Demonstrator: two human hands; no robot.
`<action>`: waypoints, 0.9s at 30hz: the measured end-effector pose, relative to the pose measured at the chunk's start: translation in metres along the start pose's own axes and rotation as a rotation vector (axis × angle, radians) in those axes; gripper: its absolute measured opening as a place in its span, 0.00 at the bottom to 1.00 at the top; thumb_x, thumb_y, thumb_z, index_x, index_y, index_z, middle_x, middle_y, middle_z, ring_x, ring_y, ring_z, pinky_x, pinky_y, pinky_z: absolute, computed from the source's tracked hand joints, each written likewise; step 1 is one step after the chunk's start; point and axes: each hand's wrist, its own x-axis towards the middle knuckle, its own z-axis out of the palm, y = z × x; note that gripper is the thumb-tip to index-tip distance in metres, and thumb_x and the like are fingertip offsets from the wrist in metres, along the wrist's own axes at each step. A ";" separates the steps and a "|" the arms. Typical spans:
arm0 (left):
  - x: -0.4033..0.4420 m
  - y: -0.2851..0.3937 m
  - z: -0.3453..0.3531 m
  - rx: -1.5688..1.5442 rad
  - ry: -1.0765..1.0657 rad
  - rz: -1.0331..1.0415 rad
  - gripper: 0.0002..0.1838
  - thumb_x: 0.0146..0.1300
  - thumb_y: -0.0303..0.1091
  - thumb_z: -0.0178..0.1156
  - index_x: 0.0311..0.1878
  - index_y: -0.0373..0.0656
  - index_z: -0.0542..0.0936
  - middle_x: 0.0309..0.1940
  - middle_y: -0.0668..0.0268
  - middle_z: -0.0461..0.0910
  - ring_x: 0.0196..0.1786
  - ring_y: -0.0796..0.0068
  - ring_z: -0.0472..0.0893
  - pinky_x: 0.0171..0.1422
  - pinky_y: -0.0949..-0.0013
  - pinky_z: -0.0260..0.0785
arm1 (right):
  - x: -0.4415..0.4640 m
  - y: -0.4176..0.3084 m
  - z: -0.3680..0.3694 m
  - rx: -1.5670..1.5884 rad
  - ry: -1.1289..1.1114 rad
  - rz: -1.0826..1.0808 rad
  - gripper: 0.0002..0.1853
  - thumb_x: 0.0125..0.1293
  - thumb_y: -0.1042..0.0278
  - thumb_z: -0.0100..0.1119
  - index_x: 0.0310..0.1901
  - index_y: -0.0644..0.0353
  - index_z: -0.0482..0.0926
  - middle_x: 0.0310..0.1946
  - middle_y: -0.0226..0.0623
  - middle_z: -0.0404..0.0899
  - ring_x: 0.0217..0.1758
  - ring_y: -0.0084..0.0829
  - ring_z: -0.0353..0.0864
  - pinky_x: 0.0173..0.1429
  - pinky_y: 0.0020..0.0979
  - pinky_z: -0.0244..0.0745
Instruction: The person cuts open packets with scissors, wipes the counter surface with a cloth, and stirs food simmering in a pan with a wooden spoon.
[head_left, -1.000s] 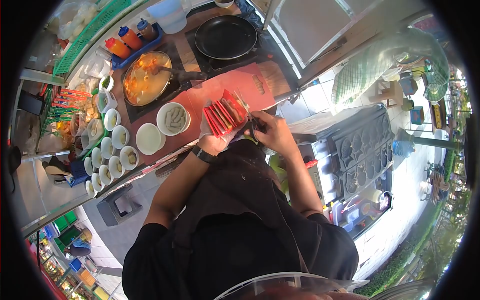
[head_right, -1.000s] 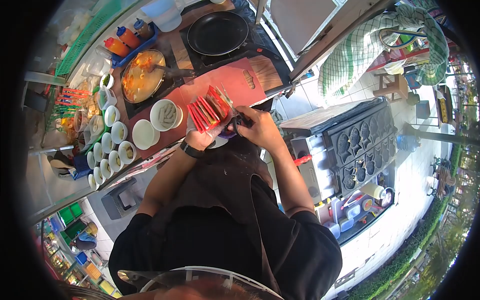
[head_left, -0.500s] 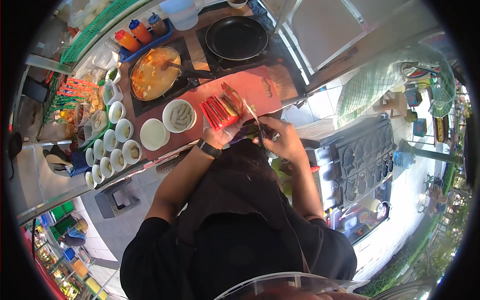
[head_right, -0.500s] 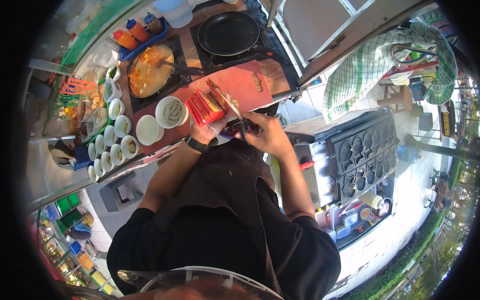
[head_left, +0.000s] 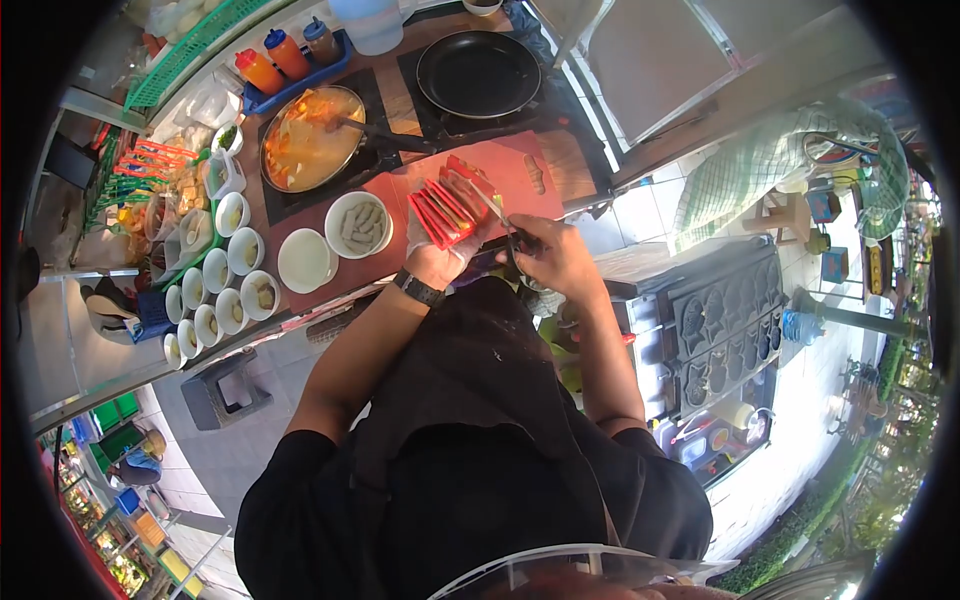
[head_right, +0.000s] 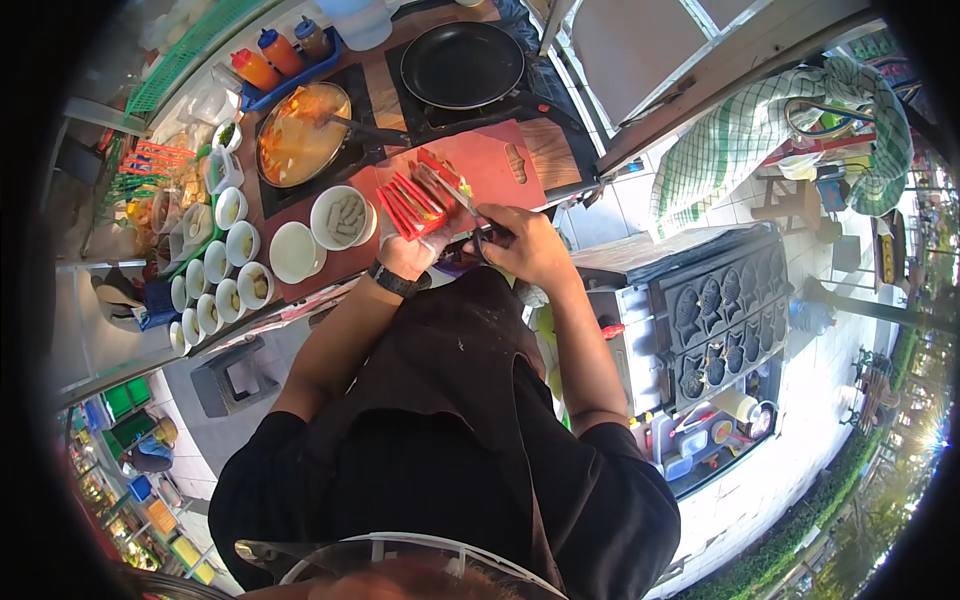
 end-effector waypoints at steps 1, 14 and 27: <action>0.000 0.001 0.000 0.006 0.017 -0.015 0.32 0.79 0.63 0.48 0.70 0.48 0.77 0.66 0.56 0.81 0.67 0.53 0.81 0.73 0.41 0.76 | 0.003 -0.001 0.000 -0.017 -0.005 -0.002 0.28 0.55 0.66 0.82 0.58 0.62 0.86 0.30 0.38 0.83 0.28 0.30 0.81 0.38 0.32 0.80; 0.004 0.005 -0.009 0.047 -0.210 -0.039 0.33 0.81 0.59 0.48 0.74 0.41 0.72 0.70 0.51 0.77 0.72 0.48 0.77 0.76 0.43 0.74 | 0.011 0.005 0.005 0.031 0.019 -0.038 0.25 0.56 0.74 0.80 0.57 0.63 0.85 0.34 0.35 0.84 0.32 0.23 0.80 0.40 0.30 0.79; 0.002 0.007 -0.002 0.100 -0.240 -0.103 0.40 0.78 0.70 0.44 0.75 0.45 0.73 0.69 0.52 0.78 0.71 0.49 0.78 0.72 0.40 0.76 | 0.010 0.001 0.005 0.029 -0.025 0.056 0.27 0.54 0.70 0.78 0.58 0.56 0.84 0.49 0.43 0.84 0.53 0.49 0.84 0.57 0.44 0.81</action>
